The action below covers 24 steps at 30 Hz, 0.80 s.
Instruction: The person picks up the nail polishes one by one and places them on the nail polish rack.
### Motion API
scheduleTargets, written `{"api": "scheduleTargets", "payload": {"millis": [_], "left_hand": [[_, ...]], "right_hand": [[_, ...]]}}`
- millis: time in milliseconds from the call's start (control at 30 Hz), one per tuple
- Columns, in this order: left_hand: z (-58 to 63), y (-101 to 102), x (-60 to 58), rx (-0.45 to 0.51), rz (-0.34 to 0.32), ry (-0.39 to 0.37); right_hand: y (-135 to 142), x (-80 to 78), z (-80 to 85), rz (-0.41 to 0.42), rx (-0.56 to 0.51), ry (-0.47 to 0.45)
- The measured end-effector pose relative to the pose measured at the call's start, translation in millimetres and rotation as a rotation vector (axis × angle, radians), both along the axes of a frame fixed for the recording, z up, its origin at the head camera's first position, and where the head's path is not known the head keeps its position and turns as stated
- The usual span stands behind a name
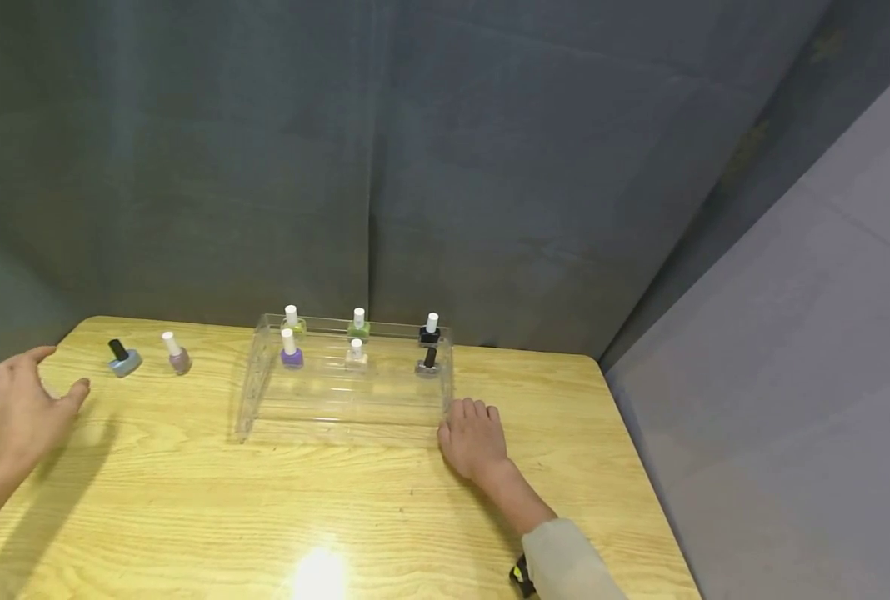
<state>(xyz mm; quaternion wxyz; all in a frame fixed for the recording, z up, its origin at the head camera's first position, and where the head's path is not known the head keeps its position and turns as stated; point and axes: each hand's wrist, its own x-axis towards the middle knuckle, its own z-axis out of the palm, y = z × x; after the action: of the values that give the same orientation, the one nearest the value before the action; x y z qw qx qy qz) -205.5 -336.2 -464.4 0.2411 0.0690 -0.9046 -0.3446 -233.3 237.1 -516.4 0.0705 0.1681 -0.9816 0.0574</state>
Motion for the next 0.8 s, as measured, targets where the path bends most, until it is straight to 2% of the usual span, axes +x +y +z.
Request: {"api": "scheduleTargets", "payload": {"millis": [133, 200, 400, 600, 800], "left_hand": [[-6.9, -9.3, -1.4, 0.092, 0.037, -0.102], [-9.6, -12.9, -2.5, 0.107, 0.056, -0.144], [-17.4, -19.6, -6.3, 0.069, 0.078, -0.230], [-24.9, -23.7, -7.3, 0.021, 0.073, -0.209], [-32.3, -27.6, -5.9, 0.018, 0.078, -0.166]], "right_hand": [[1.1, -0.3, -1.8, 0.004, -0.018, 0.007], [1.2, -0.8, -1.6, 0.003, -0.016, -0.001], [-0.2, -1.1, 1.0, -0.016, 0.016, -0.033], [-0.4, 0.0, -0.6, -0.012, -0.006, -0.022], [0.2, -0.3, -2.2, -0.015, -0.016, -0.018]]}}
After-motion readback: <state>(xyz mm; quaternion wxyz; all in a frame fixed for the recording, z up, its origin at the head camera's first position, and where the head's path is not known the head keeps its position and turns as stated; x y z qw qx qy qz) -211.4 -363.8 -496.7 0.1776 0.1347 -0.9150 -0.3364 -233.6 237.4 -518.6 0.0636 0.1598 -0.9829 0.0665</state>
